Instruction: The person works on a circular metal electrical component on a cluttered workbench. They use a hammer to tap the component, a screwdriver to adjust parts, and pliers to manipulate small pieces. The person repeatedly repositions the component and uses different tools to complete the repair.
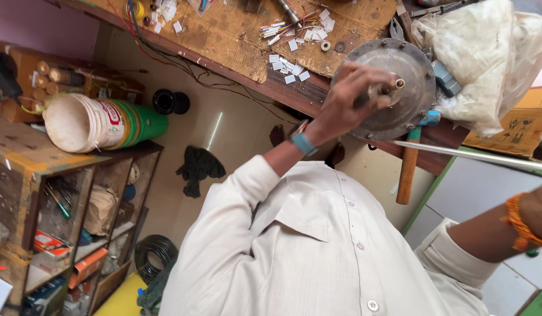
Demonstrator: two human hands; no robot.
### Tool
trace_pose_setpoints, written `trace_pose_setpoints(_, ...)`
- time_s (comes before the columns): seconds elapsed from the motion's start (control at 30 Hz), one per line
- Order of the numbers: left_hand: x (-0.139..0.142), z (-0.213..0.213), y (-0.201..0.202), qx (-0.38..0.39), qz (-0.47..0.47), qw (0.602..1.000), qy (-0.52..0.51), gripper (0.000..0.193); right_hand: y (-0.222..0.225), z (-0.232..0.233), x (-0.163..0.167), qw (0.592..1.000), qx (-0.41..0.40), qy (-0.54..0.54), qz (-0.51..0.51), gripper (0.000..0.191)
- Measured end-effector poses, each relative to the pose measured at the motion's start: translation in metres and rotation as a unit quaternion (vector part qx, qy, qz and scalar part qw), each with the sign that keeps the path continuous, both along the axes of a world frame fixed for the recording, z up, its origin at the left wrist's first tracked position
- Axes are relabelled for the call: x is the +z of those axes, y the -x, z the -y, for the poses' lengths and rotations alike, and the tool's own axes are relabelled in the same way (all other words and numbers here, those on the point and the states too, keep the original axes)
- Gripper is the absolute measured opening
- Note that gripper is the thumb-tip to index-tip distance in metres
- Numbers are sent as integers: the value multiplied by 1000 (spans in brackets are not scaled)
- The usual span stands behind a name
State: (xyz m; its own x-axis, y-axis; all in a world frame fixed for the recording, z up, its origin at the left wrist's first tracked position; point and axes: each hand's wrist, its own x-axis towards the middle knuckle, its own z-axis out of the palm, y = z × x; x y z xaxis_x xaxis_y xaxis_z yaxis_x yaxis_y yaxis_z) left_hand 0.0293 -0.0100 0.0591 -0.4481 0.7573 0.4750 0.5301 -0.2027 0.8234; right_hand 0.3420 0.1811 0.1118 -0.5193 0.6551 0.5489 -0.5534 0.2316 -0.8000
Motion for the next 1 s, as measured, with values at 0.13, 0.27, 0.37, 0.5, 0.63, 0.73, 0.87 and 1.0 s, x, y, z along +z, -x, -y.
trace_pose_setpoints(0.13, 15, 47, -11, -73, -127, 985, 90, 21, 20, 18, -12, 1000, -7, -3, 28, 37)
trace_pose_setpoints(0.27, 19, 58, -14, -101, -175, 971, 129, 23, 20, 22, -21, 999, -5, 8, 32, 37)
trace_pose_setpoints(0.37, 17, 54, -17, -90, -162, 971, 150, 24, 5, 18, -29, 1000, 7, 13, 23, 38)
trace_pose_setpoints(0.5, 15, 51, -21, -70, -145, 974, 156, 23, -15, 14, -39, 999, 36, 5, 4, 39)
trace_pose_setpoints(0.63, 15, 52, -21, -70, -144, 976, 149, 23, -8, 26, -23, 998, 61, 21, -21, 35)
trace_pose_setpoints(0.73, 14, 50, -23, -65, -138, 974, 165, 22, 28, 40, 17, 990, 129, -9, -49, 28)
trace_pose_setpoints(0.87, 13, 50, -28, -48, -143, 973, 175, 19, 102, 25, 85, 893, 381, -221, -91, 20)
trace_pose_setpoints(1.0, 19, 48, -11, -94, -91, 984, 121, 31, 155, 15, 127, 794, 525, -294, -90, 10)
